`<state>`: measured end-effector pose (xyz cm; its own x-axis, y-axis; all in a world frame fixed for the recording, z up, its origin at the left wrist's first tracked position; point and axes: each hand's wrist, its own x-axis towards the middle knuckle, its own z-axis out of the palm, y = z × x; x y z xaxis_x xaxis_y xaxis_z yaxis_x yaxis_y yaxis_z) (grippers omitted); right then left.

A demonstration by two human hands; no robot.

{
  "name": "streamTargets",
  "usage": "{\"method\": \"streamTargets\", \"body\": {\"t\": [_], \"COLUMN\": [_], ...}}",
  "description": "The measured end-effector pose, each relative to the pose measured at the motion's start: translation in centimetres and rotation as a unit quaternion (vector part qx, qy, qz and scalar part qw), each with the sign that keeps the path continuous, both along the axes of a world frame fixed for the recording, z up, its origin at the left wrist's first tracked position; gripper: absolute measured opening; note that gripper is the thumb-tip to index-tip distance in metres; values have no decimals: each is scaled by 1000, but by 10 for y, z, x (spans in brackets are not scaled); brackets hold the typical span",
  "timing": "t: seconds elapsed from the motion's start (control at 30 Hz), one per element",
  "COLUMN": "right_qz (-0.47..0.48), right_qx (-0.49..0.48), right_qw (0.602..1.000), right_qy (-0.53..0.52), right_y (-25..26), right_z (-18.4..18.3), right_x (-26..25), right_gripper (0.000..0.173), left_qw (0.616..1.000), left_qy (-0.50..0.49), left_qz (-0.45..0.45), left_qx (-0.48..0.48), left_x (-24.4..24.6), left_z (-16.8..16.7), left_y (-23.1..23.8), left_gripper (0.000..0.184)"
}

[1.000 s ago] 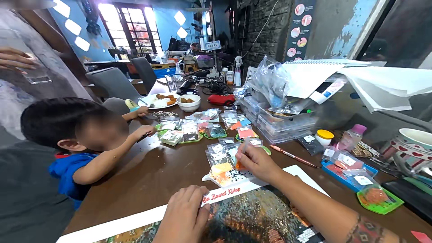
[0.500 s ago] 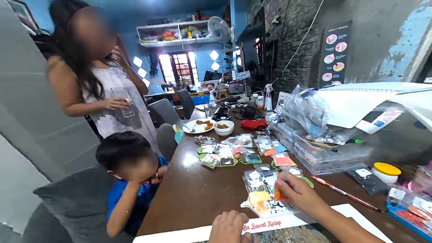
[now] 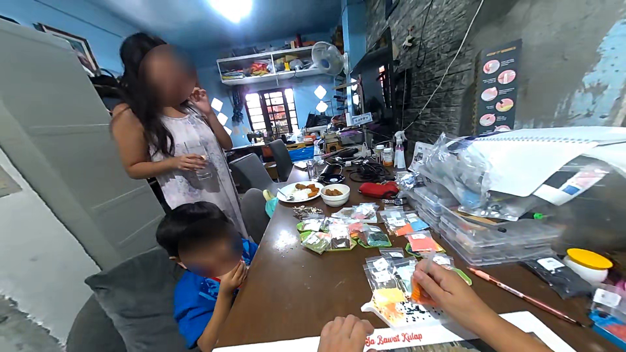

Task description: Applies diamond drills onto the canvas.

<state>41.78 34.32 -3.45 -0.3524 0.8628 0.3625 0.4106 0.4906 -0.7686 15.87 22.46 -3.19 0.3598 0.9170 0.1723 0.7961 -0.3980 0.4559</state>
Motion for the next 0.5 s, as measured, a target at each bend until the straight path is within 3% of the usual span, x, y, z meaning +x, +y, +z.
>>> {"method": "streamTargets", "body": {"t": [0.5], "right_qz": [-1], "right_qx": [-22], "right_qw": [1000], "right_qy": [-4], "right_y": [-2], "right_z": [5], "right_x": [0], "right_gripper": [31], "left_qw": [1000], "left_qy": [0], "left_qz": [4], "left_qx": [-9], "left_x": [1], "left_z": [2], "left_y": [0], "left_gripper": [33]}}
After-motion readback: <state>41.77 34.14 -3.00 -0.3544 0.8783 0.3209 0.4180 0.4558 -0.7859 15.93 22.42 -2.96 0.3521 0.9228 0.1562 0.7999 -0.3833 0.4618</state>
